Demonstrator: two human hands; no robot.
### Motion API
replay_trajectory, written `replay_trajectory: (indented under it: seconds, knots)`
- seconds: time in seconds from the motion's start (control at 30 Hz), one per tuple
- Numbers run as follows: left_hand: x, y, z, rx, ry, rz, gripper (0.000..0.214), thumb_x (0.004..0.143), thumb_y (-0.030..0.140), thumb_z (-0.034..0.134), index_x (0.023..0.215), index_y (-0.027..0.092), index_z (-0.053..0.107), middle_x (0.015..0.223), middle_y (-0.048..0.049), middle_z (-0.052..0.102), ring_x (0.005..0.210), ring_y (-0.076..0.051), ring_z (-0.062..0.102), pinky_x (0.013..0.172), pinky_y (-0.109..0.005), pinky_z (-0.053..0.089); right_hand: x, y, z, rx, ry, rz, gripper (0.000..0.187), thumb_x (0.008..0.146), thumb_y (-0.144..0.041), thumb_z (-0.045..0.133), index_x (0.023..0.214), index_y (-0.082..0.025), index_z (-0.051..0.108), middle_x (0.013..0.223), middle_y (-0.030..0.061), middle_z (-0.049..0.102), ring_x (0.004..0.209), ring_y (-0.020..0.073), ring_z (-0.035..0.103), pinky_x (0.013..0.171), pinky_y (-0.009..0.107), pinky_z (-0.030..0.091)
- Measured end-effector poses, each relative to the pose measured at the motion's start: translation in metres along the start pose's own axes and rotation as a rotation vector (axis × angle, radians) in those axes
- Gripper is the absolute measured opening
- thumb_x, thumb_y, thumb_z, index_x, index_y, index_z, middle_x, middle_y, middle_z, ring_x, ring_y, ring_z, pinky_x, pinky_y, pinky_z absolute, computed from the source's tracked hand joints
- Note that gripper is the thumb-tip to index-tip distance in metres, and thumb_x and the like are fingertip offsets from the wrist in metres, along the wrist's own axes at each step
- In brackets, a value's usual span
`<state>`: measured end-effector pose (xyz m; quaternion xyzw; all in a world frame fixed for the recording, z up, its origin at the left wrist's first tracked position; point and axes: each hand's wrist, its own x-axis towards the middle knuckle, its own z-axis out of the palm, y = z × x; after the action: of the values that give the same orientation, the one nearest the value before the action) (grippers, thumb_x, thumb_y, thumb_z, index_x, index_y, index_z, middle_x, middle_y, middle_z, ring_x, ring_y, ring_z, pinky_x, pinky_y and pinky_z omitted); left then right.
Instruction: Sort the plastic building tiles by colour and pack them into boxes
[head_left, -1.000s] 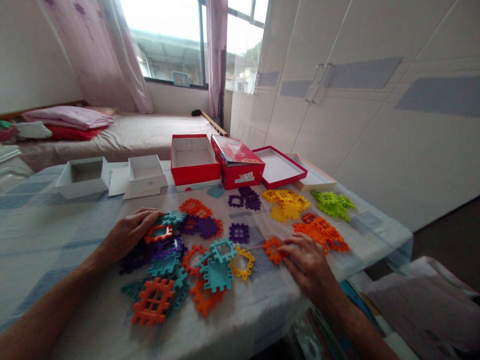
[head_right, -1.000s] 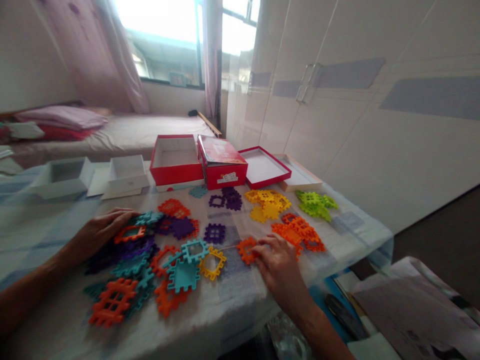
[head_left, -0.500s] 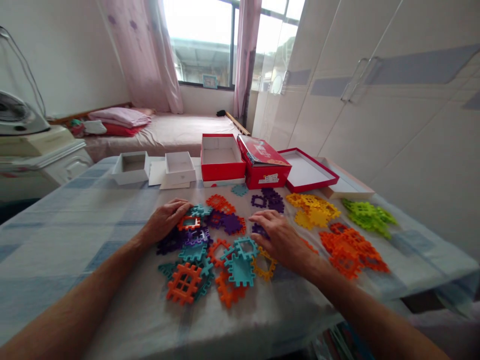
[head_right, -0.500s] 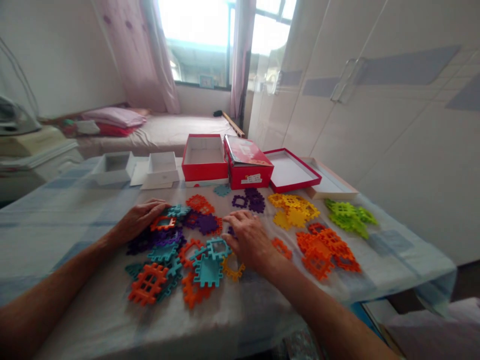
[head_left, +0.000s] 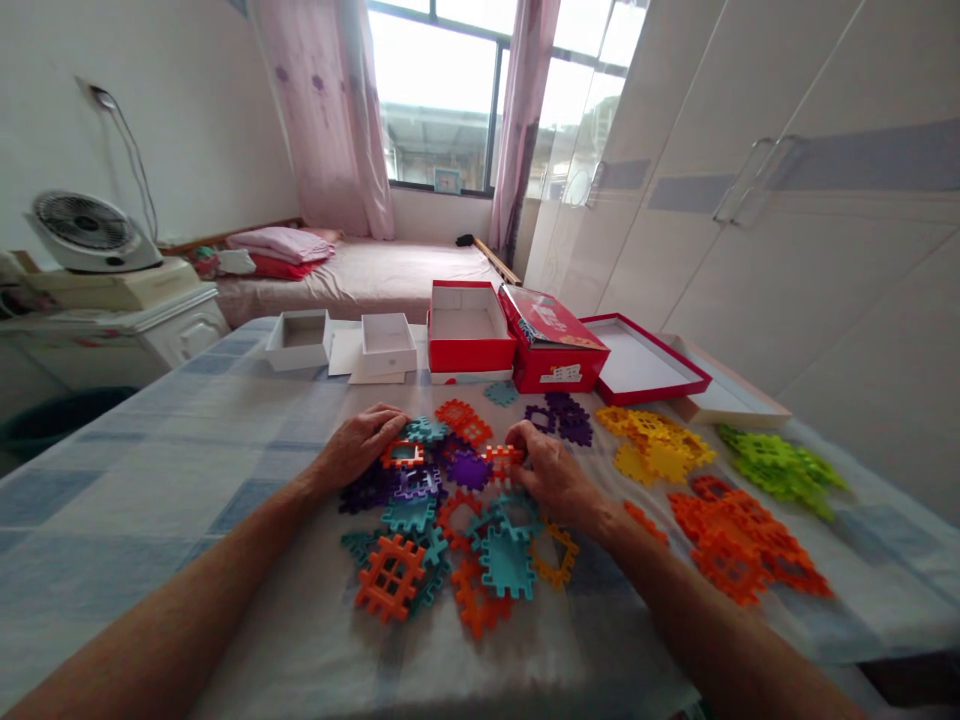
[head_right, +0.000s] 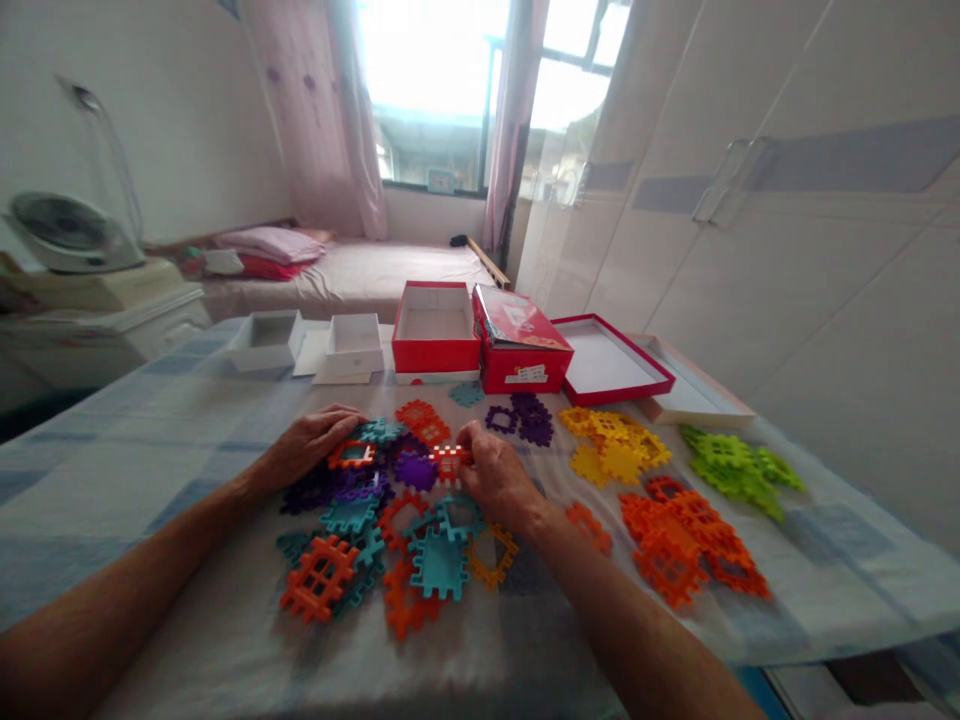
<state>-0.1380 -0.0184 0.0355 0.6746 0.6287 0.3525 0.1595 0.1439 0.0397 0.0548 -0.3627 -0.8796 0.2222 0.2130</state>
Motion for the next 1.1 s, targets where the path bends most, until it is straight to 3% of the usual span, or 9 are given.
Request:
replay_trajectory:
  seconds: [0.13, 0.33, 0.47, 0.67, 0.87, 1.1]
  knots:
    - [0.000, -0.001, 0.000, -0.002, -0.006, 0.004, 0.047, 0.089, 0.049, 0.035, 0.096, 0.016, 0.066, 0.101, -0.0067, 0.063, 0.092, -0.019, 0.060, 0.085, -0.027, 0.044, 0.010, 0.002, -0.008, -0.036, 0.123, 0.038, 0.011, 0.084, -0.021, 0.043, 0.082, -0.018, 0.053, 0.081, 0.0028, 0.059, 0.076, 0.0137, 0.053, 0.068, 0.024, 0.036]
    - [0.000, -0.005, 0.002, -0.007, 0.005, 0.000, 0.047, 0.089, 0.051, 0.035, 0.095, 0.016, 0.066, 0.101, -0.0064, 0.063, 0.092, -0.019, 0.060, 0.085, -0.027, 0.044, 0.060, -0.013, -0.007, -0.204, -0.149, 0.098, 0.013, 0.080, -0.023, 0.046, 0.071, -0.017, 0.054, 0.082, 0.0058, 0.060, 0.073, 0.0134, 0.051, 0.062, 0.023, 0.032]
    - [0.000, -0.006, 0.003, -0.014, 0.008, 0.007, 0.045, 0.090, 0.048, 0.035, 0.096, 0.016, 0.066, 0.101, -0.0065, 0.062, 0.091, -0.019, 0.060, 0.084, -0.027, 0.044, 0.082, -0.015, 0.009, -0.226, -0.193, 0.136, 0.012, 0.073, -0.028, 0.054, 0.075, -0.016, 0.055, 0.078, 0.0067, 0.061, 0.069, 0.0154, 0.052, 0.056, 0.024, 0.029]
    - [0.000, -0.006, 0.004, -0.024, 0.012, 0.022, 0.043, 0.090, 0.046, 0.036, 0.093, 0.016, 0.066, 0.099, -0.0057, 0.062, 0.090, -0.018, 0.061, 0.083, -0.026, 0.045, 0.082, -0.006, 0.012, -0.169, -0.208, 0.200, 0.031, 0.071, -0.032, 0.057, 0.097, -0.016, 0.053, 0.085, 0.0045, 0.062, 0.070, 0.0141, 0.053, 0.055, 0.022, 0.031]
    - [0.001, -0.007, 0.004, 0.017, 0.007, 0.042, 0.044, 0.091, 0.046, 0.034, 0.092, 0.016, 0.067, 0.099, -0.0061, 0.062, 0.090, -0.018, 0.060, 0.084, -0.027, 0.044, 0.081, -0.004, 0.009, -0.127, -0.266, 0.193, 0.013, 0.066, -0.027, 0.059, 0.068, -0.016, 0.053, 0.063, 0.0001, 0.054, 0.060, 0.0117, 0.048, 0.049, 0.023, 0.027]
    - [0.001, -0.005, 0.004, 0.022, 0.029, 0.048, 0.044, 0.090, 0.045, 0.034, 0.090, 0.018, 0.068, 0.098, -0.0051, 0.064, 0.088, -0.017, 0.060, 0.084, -0.026, 0.044, 0.072, 0.002, 0.011, -0.014, -0.241, 0.172, 0.019, 0.065, -0.024, 0.057, 0.081, -0.016, 0.050, 0.075, -0.0007, 0.056, 0.065, 0.0104, 0.050, 0.054, 0.020, 0.033]
